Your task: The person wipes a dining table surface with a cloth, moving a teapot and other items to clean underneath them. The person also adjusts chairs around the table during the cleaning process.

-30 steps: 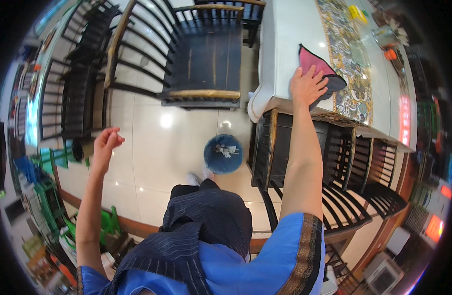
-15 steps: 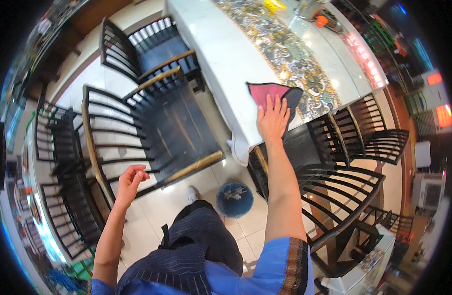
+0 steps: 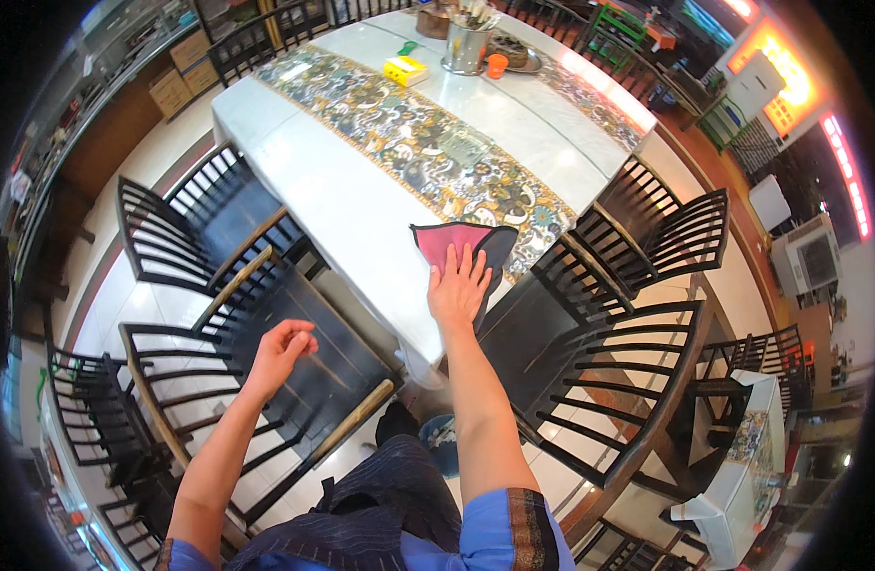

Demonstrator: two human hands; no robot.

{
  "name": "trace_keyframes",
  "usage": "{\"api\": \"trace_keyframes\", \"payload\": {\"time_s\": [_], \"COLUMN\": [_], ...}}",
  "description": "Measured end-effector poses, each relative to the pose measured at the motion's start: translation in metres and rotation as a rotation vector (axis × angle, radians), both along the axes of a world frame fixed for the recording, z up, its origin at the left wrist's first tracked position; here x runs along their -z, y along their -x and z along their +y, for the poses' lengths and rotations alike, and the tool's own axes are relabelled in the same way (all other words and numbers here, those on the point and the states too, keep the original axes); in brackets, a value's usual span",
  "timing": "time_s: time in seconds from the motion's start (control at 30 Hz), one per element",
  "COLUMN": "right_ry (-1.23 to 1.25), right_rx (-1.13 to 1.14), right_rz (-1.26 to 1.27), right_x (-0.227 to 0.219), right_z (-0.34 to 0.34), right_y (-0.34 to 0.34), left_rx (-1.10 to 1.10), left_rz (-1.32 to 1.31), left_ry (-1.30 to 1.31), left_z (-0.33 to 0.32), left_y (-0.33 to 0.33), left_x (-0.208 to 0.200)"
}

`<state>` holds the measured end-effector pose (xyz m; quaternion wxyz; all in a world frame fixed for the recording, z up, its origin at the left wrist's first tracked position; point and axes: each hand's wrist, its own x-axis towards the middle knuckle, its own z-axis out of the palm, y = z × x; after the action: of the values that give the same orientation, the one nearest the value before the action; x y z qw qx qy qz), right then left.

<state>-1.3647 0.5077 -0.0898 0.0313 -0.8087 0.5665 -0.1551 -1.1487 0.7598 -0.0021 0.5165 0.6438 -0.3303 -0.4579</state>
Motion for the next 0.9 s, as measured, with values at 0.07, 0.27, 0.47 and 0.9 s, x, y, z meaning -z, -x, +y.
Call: {"api": "trace_keyframes", "payload": {"time_s": [0.07,0.27,0.47,0.9], "right_ry": [-0.048,0.004,0.029,0.077], "right_rx": [0.075,0.323,0.458,0.435], "right_rz": [0.015,0.003,0.048,0.082], "right_x": [0.000,0.013,0.012,0.020], "right_z": [-0.029,-0.175,-0.319,-0.522], "right_y": [0.005,0.026,0.046,-0.053], "left_rx": [0.040,0.017,-0.025,-0.032], "left_rz": [0.027,-0.243,-0.707,-0.936], "left_ry": [0.032,0.031,0.212,0.295], "left_z": [-0.052,-0.184,-0.343,-0.515], "left_y": [0.000,-0.006,0.033,0.039], "left_x": [0.002,0.024,0.066,0.082]}}
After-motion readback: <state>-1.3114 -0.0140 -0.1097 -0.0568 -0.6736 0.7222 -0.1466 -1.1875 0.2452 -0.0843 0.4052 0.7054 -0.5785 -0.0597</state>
